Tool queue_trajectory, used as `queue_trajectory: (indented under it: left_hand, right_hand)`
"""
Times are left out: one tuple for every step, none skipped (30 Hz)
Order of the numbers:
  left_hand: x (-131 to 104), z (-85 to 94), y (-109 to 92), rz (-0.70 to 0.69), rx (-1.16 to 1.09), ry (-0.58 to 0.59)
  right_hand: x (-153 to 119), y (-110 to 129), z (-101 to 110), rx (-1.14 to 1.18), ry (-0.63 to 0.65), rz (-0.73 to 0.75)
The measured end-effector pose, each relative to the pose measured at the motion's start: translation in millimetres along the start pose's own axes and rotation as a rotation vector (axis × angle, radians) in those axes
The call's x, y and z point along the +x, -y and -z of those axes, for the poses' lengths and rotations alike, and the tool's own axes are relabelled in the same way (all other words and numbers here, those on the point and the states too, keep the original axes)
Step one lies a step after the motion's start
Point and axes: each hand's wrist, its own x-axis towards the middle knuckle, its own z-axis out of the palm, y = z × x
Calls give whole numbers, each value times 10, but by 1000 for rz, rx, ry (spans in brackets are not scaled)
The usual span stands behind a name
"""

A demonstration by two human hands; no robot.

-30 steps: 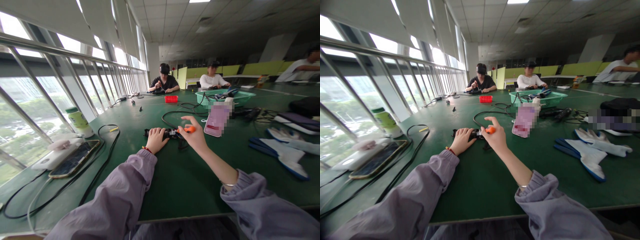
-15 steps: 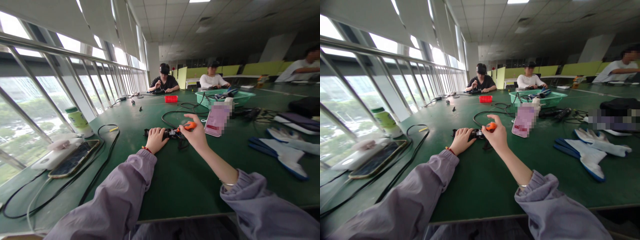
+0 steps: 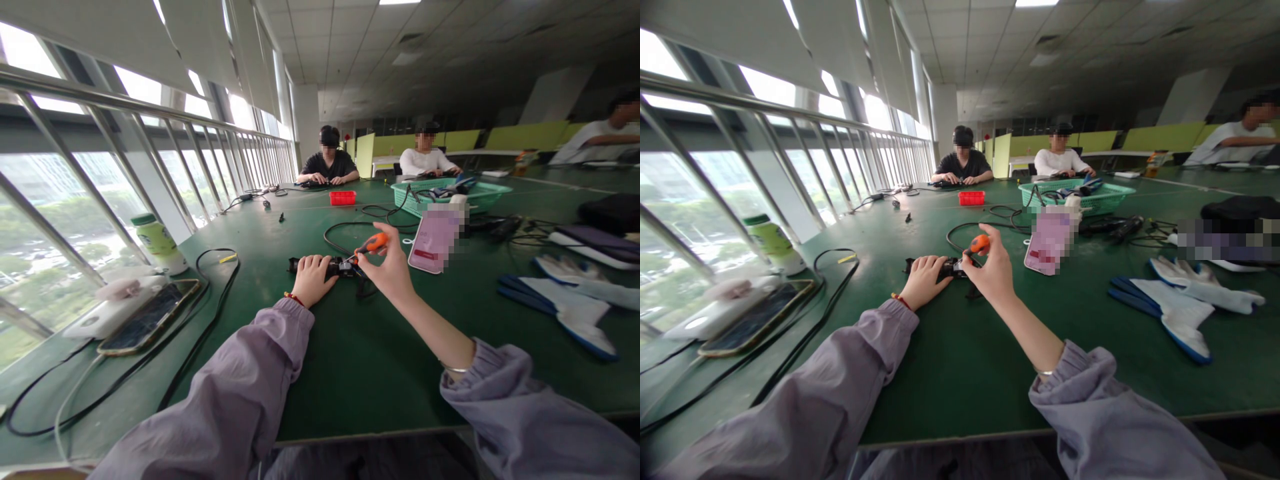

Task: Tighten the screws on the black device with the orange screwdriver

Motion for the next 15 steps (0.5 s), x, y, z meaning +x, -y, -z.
queue_trajectory:
  left_hand:
    - [0, 0, 0, 1, -1, 1]
    - [-1, 1, -1, 2, 1, 2]
    - [-1, 2, -4, 2, 5, 4]
    - [-2, 4, -6, 2, 11, 4]
    - [-2, 7, -9, 1, 18, 5]
    - [-3, 9, -12, 0, 23, 5]
    - [-3, 12, -14, 0, 25, 6]
    - [-3, 15, -15, 1, 24, 7]
    - [-3, 17, -15, 2, 20, 8]
    - [-3, 19, -15, 3, 13, 9]
    - [-3, 21, -15, 2, 6, 9]
    - [-2, 21, -15, 1, 2, 9]
    - [-2, 20, -14, 0, 1, 8]
    - [-2, 19, -14, -2, 1, 7]
    - [-2, 17, -14, -2, 3, 6]
  right_hand:
    - [2, -1, 3, -13, -10, -10]
    - [3, 1, 8, -32, -13, -33]
    - [3, 4, 14, -49, -7, -63]
    - [2, 8, 18, -57, 9, -90]
    - [0, 12, 21, -54, 32, -109]
    - [-1, 15, 22, -43, 53, -114]
    - [-2, 17, 20, -25, 67, -106]
    - [-1, 17, 16, -1, 75, -89]
    - [0, 16, 12, 21, 72, -67]
    - [2, 15, 8, 38, 56, -47]
    - [4, 13, 4, 50, 33, -33]
    - [6, 12, 3, 51, 11, -30]
    - [7, 11, 2, 41, -2, -41]
    - [6, 11, 2, 22, -7, -63]
    - [5, 12, 3, 5, 3, -87]
